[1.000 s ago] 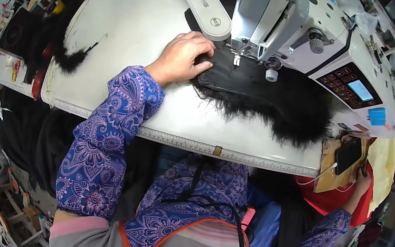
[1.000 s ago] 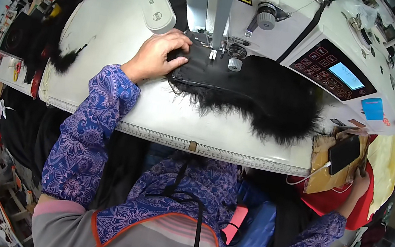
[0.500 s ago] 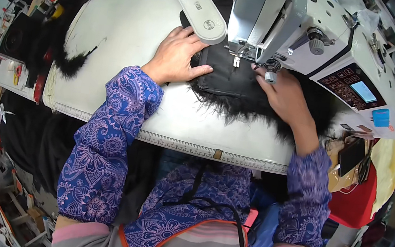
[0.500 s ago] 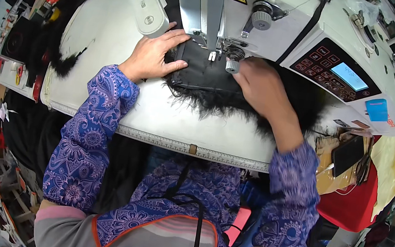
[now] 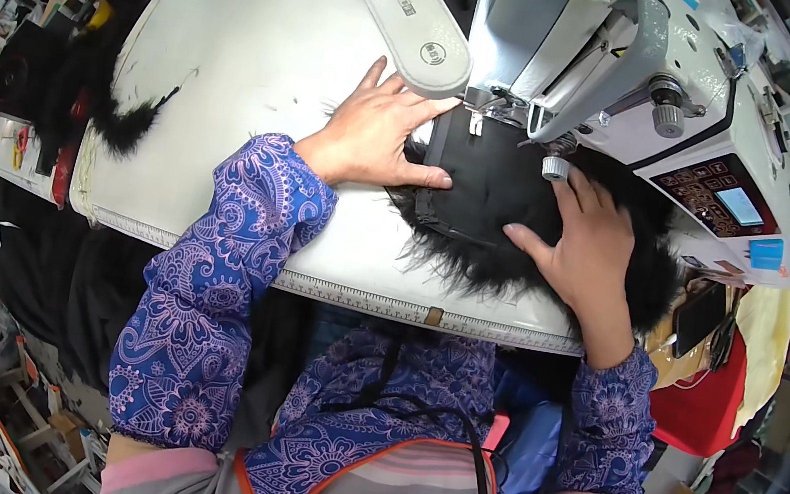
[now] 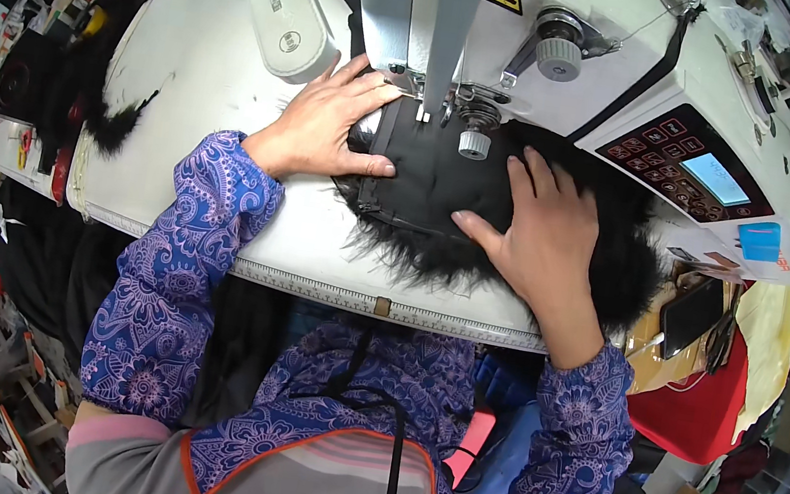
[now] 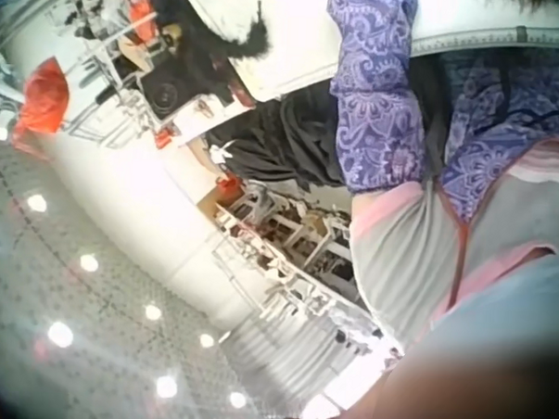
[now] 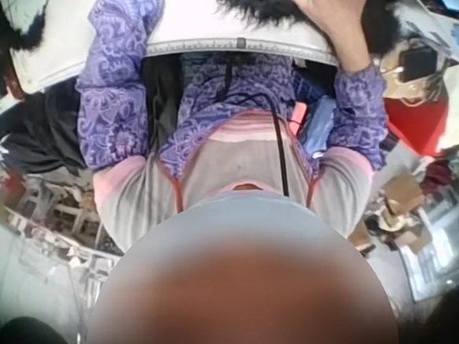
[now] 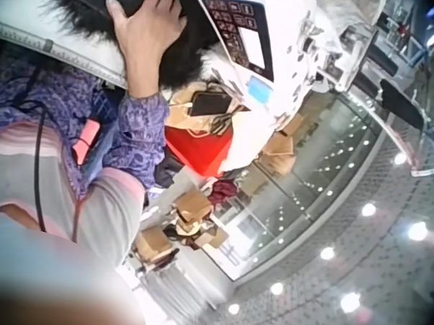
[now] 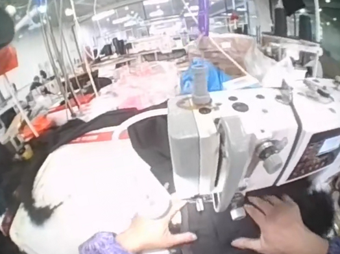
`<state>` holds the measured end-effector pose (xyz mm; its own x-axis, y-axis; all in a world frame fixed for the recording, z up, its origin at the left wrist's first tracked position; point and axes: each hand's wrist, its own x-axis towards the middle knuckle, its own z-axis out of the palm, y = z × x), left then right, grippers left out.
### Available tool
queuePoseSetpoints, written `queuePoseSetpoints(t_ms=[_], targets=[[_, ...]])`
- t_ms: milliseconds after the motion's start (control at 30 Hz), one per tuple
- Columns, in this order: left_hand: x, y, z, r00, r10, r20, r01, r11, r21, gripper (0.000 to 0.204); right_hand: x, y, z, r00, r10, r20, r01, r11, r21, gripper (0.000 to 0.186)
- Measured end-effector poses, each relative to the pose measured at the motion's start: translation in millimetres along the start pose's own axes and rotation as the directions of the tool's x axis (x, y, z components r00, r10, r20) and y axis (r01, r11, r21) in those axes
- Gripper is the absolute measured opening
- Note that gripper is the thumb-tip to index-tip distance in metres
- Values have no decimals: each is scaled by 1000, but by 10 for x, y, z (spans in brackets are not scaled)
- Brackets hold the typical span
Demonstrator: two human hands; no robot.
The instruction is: Sewing faux fur trim onto a garment using an industrial sewing machine and then trimming it with scissors.
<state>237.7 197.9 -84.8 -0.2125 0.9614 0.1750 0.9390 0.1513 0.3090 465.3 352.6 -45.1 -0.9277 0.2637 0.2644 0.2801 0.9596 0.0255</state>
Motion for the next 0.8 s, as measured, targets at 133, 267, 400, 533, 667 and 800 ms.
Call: queuePoseSetpoints(t_ms=[133,267,400,533,667,800], targets=[[-76,-48,-30,983,49,-177,-72,989,-126,64,207,-126,109,924,-273,-267,331,922,204,24],[-262,-202,-100,940,-110,-322,-44,899,-437,26,355,-333,317,883,-396,-252,468,788,401,23],[-504,-159,-124,956,-52,-288,-32,959,-280,23,493,-471,322,905,-386,-179,425,826,370,30],[-506,-37,-144,960,-10,-281,-72,957,-280,29,584,-499,403,834,-503,-225,551,773,314,27],[-421,-28,-22,961,34,-273,-136,922,-362,29,546,-499,461,855,-413,-314,512,770,380,21],[-371,22,26,982,6,-190,-113,821,-560,38,480,-455,524,889,-300,-346,440,770,462,24]])
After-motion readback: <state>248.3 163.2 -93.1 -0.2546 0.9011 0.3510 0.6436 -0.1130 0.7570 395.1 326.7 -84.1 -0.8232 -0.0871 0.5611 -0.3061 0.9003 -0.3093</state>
